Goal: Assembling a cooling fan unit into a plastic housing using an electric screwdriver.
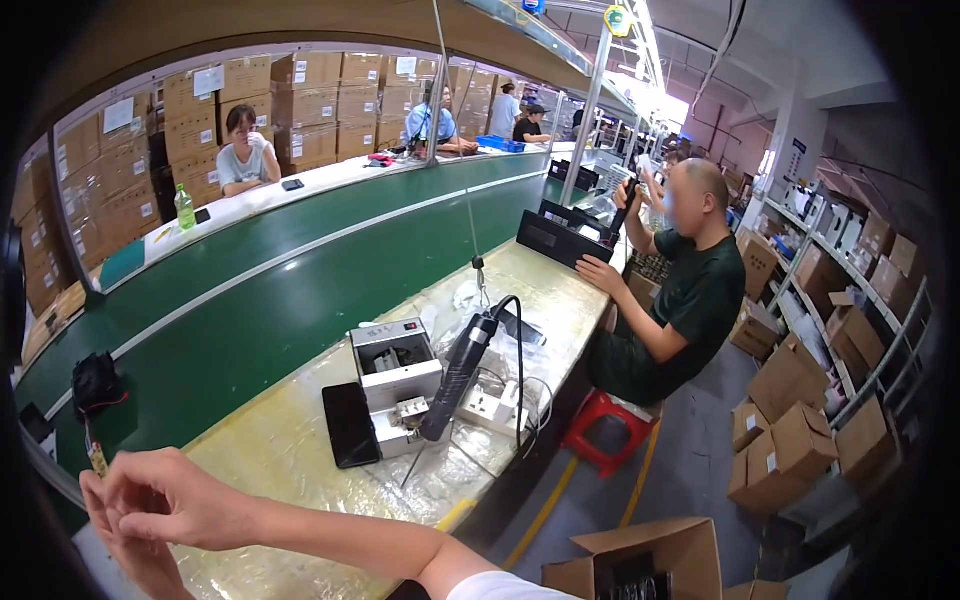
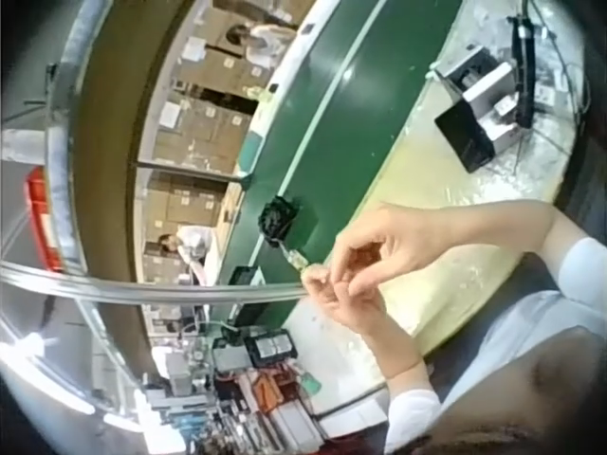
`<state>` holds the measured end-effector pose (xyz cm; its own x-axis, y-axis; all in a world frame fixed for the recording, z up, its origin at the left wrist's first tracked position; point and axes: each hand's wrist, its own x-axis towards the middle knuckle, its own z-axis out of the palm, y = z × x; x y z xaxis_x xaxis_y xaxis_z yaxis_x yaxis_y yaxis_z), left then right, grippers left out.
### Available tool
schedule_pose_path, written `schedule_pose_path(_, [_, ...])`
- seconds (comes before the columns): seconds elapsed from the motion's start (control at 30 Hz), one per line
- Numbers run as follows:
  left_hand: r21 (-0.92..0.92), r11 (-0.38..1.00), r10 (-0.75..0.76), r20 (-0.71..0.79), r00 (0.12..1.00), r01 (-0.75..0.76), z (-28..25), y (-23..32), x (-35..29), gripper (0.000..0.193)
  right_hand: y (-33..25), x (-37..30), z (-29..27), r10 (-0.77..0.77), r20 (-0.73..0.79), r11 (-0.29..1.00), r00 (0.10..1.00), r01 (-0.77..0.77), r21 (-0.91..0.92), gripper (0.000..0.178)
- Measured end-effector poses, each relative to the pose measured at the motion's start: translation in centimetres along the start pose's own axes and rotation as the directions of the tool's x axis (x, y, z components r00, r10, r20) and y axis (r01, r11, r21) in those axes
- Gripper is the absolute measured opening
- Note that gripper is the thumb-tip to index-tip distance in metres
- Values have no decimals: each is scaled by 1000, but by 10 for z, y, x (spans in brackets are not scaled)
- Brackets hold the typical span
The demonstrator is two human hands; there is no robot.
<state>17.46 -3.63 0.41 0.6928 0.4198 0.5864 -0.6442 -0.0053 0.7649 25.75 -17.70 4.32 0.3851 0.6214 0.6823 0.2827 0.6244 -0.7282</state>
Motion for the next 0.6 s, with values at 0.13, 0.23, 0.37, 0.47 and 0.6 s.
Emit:
schedule_pose_path(0.13, [-4,974,-228,27,973,228,-28,13,0,56,2,5,9,-77,-21,997,997,77,4,10])
schedule_pose_path(0.23, [-344,917,-120,245,962,202,-7,24,1,33,0,4,12,-64,-42,995,997,67,77,10])
schedule_pose_path(0.37, [-187,973,-117,89,989,132,11,31,0,30,-2,3,10,32,-18,991,999,-29,129,11])
schedule_pose_path(0.47, [-198,966,-135,156,978,165,-5,25,-2,31,5,1,11,-104,-45,995,994,104,1,11])
schedule_pose_path(0.6, [-164,982,-76,115,990,95,0,19,-4,38,7,-2,12,-199,-54,978,979,194,-74,13])
